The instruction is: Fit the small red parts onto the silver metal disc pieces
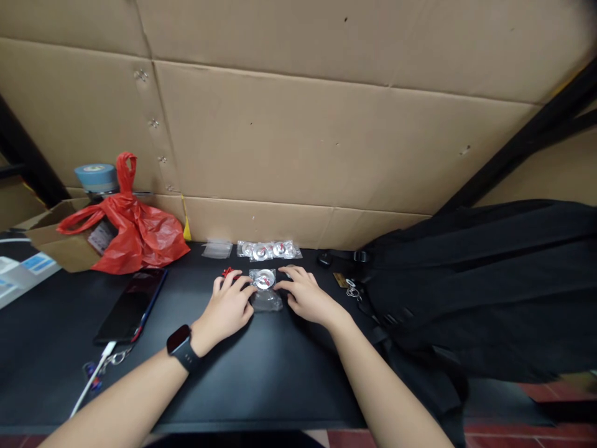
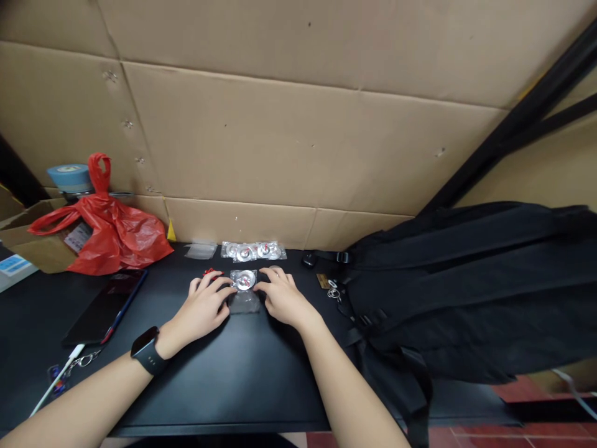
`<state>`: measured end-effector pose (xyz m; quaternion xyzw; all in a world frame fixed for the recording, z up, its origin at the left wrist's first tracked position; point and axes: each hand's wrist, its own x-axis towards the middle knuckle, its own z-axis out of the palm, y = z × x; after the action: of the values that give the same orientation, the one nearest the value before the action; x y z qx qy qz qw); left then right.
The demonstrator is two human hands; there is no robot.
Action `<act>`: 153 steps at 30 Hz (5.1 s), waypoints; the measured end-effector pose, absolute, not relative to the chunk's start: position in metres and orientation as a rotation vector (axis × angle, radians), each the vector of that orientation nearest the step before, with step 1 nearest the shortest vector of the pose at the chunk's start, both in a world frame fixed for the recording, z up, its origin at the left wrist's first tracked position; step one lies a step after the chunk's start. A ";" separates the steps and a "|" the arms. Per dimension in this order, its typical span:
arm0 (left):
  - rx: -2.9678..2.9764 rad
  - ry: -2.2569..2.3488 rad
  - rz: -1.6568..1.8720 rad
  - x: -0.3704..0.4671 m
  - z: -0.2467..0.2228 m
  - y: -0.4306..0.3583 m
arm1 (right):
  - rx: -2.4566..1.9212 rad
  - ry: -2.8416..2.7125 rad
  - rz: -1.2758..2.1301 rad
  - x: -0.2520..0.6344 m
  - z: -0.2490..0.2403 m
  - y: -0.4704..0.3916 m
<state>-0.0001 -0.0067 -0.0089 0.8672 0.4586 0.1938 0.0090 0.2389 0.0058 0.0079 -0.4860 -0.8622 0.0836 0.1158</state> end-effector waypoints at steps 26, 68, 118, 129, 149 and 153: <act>2.654 1.375 0.720 0.003 -0.006 -0.001 | -1.270 -2.382 0.179 0.211 0.004 0.002; 2.546 1.589 0.711 -0.001 -0.004 -0.001 | -1.341 -2.373 0.430 0.215 -0.001 0.008; 2.515 1.738 0.718 -0.057 0.004 0.031 | -1.680 -2.219 0.081 0.272 -0.009 0.064; 2.613 1.545 0.723 -0.042 -0.010 0.033 | -1.619 -2.196 0.272 0.262 -0.016 0.049; 2.219 1.495 0.965 -0.015 0.014 0.005 | -0.952 -1.838 0.709 0.208 0.000 0.012; 2.114 1.452 1.005 -0.016 0.017 0.003 | -0.878 -1.741 0.816 0.182 0.008 0.003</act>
<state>-0.0155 0.0034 0.0171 0.7531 0.5174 0.3580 0.1922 0.1818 0.0027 0.0083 -0.3619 -0.7172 0.3363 0.4916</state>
